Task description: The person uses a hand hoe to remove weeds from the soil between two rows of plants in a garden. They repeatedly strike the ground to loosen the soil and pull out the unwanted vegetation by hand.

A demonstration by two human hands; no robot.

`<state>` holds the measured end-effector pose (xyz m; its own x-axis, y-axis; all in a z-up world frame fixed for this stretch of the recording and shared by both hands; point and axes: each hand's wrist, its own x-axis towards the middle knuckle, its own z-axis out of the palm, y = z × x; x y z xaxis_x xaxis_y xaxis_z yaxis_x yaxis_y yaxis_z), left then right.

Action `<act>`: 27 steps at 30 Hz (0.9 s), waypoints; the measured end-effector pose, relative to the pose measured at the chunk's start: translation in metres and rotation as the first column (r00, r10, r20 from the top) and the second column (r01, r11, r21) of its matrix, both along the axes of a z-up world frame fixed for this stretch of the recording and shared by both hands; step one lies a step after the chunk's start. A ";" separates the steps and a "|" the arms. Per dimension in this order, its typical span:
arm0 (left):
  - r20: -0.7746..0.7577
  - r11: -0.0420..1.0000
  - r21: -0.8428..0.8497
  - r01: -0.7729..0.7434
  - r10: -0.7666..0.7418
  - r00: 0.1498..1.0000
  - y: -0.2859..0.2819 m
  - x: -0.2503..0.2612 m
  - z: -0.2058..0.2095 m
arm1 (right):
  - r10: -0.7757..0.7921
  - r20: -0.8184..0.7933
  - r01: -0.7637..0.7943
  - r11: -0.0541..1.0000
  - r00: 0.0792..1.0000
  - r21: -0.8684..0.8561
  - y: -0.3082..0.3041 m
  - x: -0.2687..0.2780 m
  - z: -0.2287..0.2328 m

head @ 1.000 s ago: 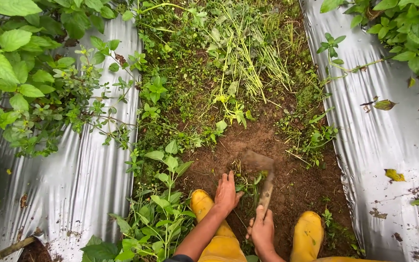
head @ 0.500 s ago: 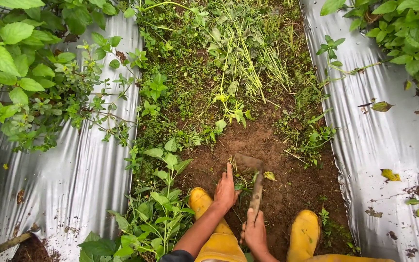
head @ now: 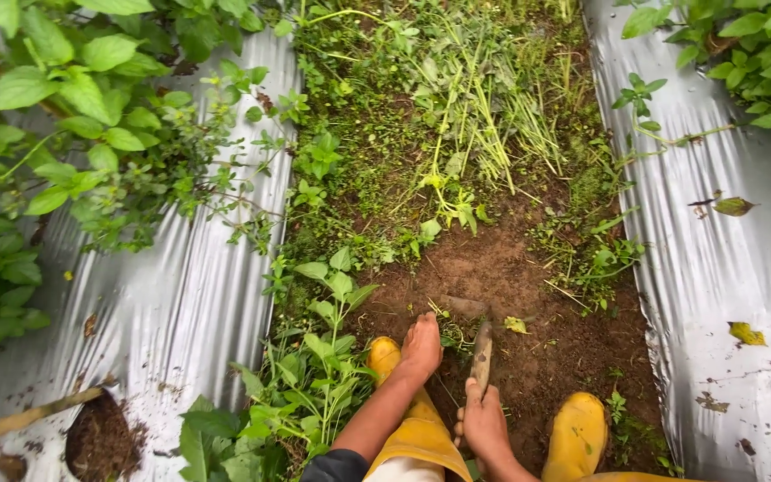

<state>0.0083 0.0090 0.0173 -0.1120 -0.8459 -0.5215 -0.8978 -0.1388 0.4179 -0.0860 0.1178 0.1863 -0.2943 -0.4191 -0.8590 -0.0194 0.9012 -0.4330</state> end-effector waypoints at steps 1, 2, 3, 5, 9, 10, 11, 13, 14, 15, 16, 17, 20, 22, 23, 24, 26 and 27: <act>0.019 0.999 -0.028 0.016 -0.016 1.000 0.000 0.004 -0.004 | -0.024 0.039 0.023 1.000 0.999 0.013 -0.002 0.002 0.010; 0.039 0.998 -0.054 0.033 -0.031 0.999 0.000 0.008 -0.009 | -0.048 0.078 0.046 0.999 0.996 0.027 -0.003 0.004 0.021; 0.044 0.998 -0.052 0.022 -0.019 0.999 0.001 0.017 -0.008 | -0.036 0.082 0.034 0.999 0.996 0.029 -0.002 0.006 0.021; 0.088 0.991 -0.130 0.041 -0.030 0.996 0.001 0.036 -0.004 | -0.124 0.164 0.124 0.992 0.979 0.015 -0.003 0.010 0.022; 0.136 0.994 -0.111 -0.016 0.031 0.990 -0.008 0.084 0.050 | 0.013 0.237 -0.010 1.000 0.971 -0.016 -0.017 0.027 0.066; 0.155 0.993 -0.045 -0.105 0.111 0.982 -0.009 0.094 0.091 | 0.073 0.276 -0.063 0.997 0.958 -0.046 -0.018 0.032 0.072; 0.179 0.980 0.013 -0.197 0.192 0.965 -0.011 0.104 0.132 | 0.136 0.314 -0.116 0.990 0.940 -0.082 -0.021 0.038 0.078; 0.152 0.965 -0.113 -0.238 0.253 0.955 -0.002 0.134 0.162 | 0.189 0.346 -0.158 0.981 0.919 -0.116 -0.026 0.054 0.097; 0.114 0.937 -0.228 -0.264 0.295 0.949 0.005 0.148 0.176 | 0.226 0.370 -0.186 0.972 0.901 -0.141 -0.027 0.061 0.105; 0.117 0.933 -0.235 -0.271 0.304 0.945 0.009 0.159 0.183 | 0.237 0.373 -0.194 0.970 0.897 -0.148 -0.027 0.067 0.106; 0.135 0.917 -0.247 -0.312 0.351 0.926 0.014 0.170 0.190 | 0.298 0.393 -0.242 0.952 0.870 -0.187 -0.028 0.072 0.106; 0.152 0.902 -0.253 -0.350 0.394 0.906 0.022 0.181 0.196 | 0.353 0.412 -0.285 0.933 0.840 -0.218 -0.026 0.078 0.106; 0.238 0.912 -0.195 -0.361 0.401 0.885 0.053 0.203 0.161 | 0.508 0.373 -0.460 0.861 0.777 -0.216 -0.023 0.086 0.084; 0.276 0.938 -0.087 -0.335 0.346 0.897 0.074 0.208 0.133 | 0.581 0.352 -0.545 0.813 0.734 -0.205 -0.026 0.085 0.069; 0.310 0.952 0.029 -0.305 0.282 0.908 0.083 0.209 0.118 | 0.645 0.337 -0.624 0.760 0.686 -0.184 -0.028 0.083 0.060; 0.307 0.953 0.025 -0.301 0.279 0.910 0.082 0.206 0.117 | 0.643 0.333 -0.620 0.762 0.690 -0.187 -0.030 0.079 0.047; 0.383 0.969 0.116 -0.219 0.159 0.910 0.078 0.197 0.115 | 0.742 0.226 -0.704 0.670 0.631 -0.234 -0.035 0.069 0.020; 0.381 0.970 0.122 -0.213 0.152 0.912 0.073 0.199 0.106 | 0.737 0.227 -0.701 0.675 0.636 -0.229 -0.033 0.064 0.018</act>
